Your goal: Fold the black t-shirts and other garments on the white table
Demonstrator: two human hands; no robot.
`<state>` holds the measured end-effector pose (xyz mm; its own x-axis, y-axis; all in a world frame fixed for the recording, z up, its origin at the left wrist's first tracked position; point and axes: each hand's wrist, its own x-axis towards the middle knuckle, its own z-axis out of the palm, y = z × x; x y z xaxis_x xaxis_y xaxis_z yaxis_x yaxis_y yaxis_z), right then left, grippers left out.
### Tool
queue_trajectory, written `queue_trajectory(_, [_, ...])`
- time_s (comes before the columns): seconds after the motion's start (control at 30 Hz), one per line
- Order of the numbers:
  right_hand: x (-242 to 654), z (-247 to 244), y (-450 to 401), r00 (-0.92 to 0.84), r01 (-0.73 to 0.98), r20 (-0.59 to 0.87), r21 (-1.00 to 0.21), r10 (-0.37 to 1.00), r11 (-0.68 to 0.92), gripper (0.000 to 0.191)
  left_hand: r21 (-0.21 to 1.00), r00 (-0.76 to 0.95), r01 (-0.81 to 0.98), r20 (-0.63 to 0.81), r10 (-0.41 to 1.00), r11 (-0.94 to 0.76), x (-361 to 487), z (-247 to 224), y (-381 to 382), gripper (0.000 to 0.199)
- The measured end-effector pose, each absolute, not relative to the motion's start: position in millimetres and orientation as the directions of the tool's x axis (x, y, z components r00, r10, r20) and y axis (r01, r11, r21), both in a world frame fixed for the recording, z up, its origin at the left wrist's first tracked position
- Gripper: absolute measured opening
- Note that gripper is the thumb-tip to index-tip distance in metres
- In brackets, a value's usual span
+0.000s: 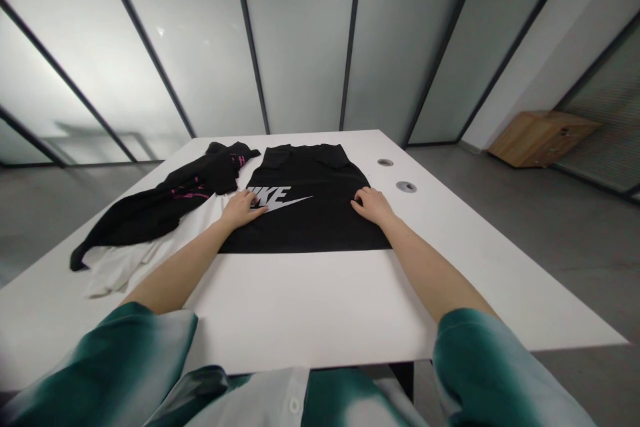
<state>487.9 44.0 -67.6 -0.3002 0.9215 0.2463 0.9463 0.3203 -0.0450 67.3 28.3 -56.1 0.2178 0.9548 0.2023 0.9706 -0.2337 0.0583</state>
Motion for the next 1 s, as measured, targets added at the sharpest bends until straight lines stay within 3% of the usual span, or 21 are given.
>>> queue_trajectory(0.33, [485, -71, 42, -0.326, 0.939, 0.177, -0.057, 0.929, 0.34, 0.05, 0.07, 0.255, 0.961, 0.152, 0.955, -0.268, 65, -56, 28, 0.052])
queue_trajectory(0.57, [479, -59, 36, -0.323, 0.943, 0.227, -0.008, 0.919, 0.334, 0.028, 0.042, 0.268, 0.959, 0.196, 0.943, -0.281, 65, -55, 26, 0.047])
queue_trajectory(0.7, [479, -60, 36, -0.323, 0.942, 0.209, -0.021, 0.923, 0.334, 0.03, 0.042, 0.262, 0.961, 0.188, 0.947, -0.274, 66, -52, 25, 0.035])
queue_trajectory(0.87, [480, -68, 37, -0.339, 0.931, 0.207, -0.069, 0.918, 0.359, 0.044, 0.099, 0.272, 0.951, 0.194, 0.943, -0.295, 66, -55, 24, 0.05])
queue_trajectory(1.0, [478, -65, 36, -0.351, 0.925, 0.227, -0.065, 0.908, 0.373, 0.04, 0.119, 0.322, 0.931, 0.184, 0.929, -0.346, 65, -57, 22, 0.066])
